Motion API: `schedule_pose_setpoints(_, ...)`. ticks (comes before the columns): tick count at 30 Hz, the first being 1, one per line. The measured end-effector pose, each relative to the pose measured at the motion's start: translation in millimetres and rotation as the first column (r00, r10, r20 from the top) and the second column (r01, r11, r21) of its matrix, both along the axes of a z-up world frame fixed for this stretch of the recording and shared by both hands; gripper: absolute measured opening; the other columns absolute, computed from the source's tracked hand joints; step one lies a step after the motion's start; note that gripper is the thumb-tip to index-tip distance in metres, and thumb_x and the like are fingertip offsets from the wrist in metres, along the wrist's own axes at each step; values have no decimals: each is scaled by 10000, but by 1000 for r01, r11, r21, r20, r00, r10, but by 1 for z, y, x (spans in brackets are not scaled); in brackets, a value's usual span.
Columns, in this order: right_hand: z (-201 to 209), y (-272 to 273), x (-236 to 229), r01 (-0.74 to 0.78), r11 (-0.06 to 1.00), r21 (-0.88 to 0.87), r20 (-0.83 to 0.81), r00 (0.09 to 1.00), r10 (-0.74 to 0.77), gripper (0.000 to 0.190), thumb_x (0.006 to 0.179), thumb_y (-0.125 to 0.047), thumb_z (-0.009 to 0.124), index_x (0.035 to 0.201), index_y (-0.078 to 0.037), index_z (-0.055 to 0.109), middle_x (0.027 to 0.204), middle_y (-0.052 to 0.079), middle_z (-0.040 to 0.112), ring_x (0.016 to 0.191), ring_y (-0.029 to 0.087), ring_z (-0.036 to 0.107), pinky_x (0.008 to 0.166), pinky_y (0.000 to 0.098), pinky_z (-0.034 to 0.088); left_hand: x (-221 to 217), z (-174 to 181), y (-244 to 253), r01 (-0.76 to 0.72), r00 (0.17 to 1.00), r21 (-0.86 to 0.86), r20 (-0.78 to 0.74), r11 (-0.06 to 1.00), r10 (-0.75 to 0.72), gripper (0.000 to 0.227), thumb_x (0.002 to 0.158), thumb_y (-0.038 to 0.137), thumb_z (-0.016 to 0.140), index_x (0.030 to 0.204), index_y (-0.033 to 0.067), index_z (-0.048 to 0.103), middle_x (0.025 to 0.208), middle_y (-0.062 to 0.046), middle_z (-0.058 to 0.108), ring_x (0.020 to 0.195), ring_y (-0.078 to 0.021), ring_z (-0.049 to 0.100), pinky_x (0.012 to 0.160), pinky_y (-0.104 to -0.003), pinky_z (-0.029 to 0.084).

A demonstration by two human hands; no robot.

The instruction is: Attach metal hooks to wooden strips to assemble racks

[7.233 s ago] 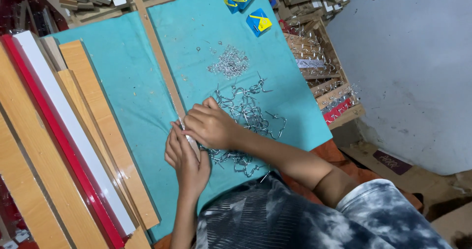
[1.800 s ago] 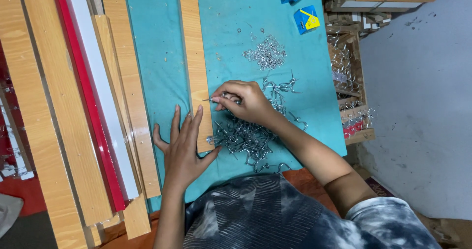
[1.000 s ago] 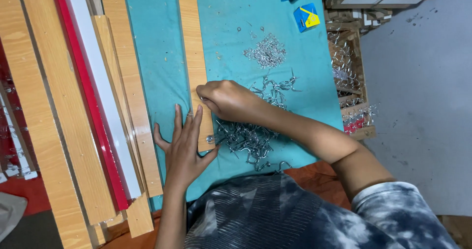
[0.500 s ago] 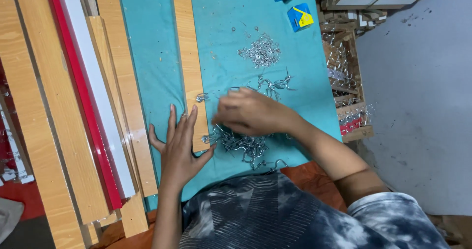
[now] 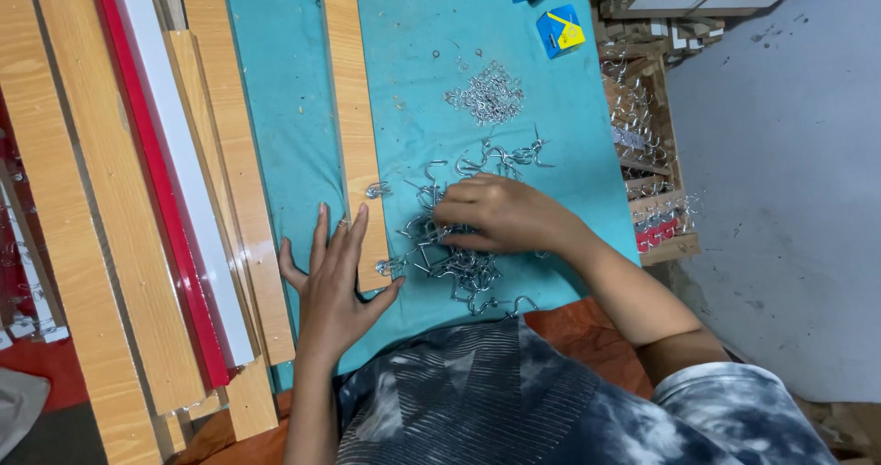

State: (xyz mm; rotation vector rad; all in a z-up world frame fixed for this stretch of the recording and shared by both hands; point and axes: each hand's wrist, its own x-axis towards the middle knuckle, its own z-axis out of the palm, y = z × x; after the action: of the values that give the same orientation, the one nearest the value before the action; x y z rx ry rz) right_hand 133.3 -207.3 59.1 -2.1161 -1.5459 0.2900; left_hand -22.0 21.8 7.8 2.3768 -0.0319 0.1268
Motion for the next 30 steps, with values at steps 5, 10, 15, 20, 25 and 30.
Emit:
schedule_pose_setpoints(5,-1,-5,26,71,997,0,-313,947,-68,168,844,-61,818,966,-89,706,773,56,711,724,256,728,690,373,587,0,-2,0,-1,1000,6,2,1000,1,1075,741,315,901,1625,138,315,1433,-242,562,1539,-451,228,1080,-772,-44)
schedule_pose_setpoints(10,20,9,47,114,993,-38,-427,896,-119,179,829,32,768,984,-51,731,783,129,753,726,308,743,721,435,598,0,-3,0,-2,1000,7,2,1000,2,1075,740,323,903,1624,149,317,1420,-220,575,1539,-437,234,1087,-768,-34)
schedule_pose_setpoints(15,31,19,56,218,967,-133,-201,949,-241,170,851,-30,784,987,-10,684,816,188,746,771,403,743,728,484,586,-1,-6,-1,-5,1000,22,-3,1000,5,1068,757,350,886,1629,161,300,1442,-205,554,1545,-421,223,1089,-760,-33)
schedule_pose_setpoints(20,7,17,70,316,925,-213,-17,945,-326,142,859,-95,789,952,-64,686,765,109,742,713,334,742,690,440,583,-1,-2,-1,6,1000,33,-6,999,-6,1036,785,346,865,1628,151,294,1429,-213,554,1545,-418,225,1099,-752,-36)
schedule_pose_setpoints(25,6,16,79,281,948,-147,-256,915,-311,120,832,-71,795,913,-56,707,752,120,753,687,299,736,695,407,581,-1,-7,1,11,1000,36,8,999,-12,1020,796,338,853,1627,141,295,1426,-212,553,1543,-421,227,1089,-758,-30)
schedule_pose_setpoints(30,13,14,81,186,982,-28,-226,956,-188,176,934,-236,812,913,-125,676,688,-61,563,633,67,516,656,244,441,-3,-15,4,16,1000,163,4,986,-17,971,882,651,625,1646,229,202,1587,-87,463,1588,-317,134,1165,-640,21)
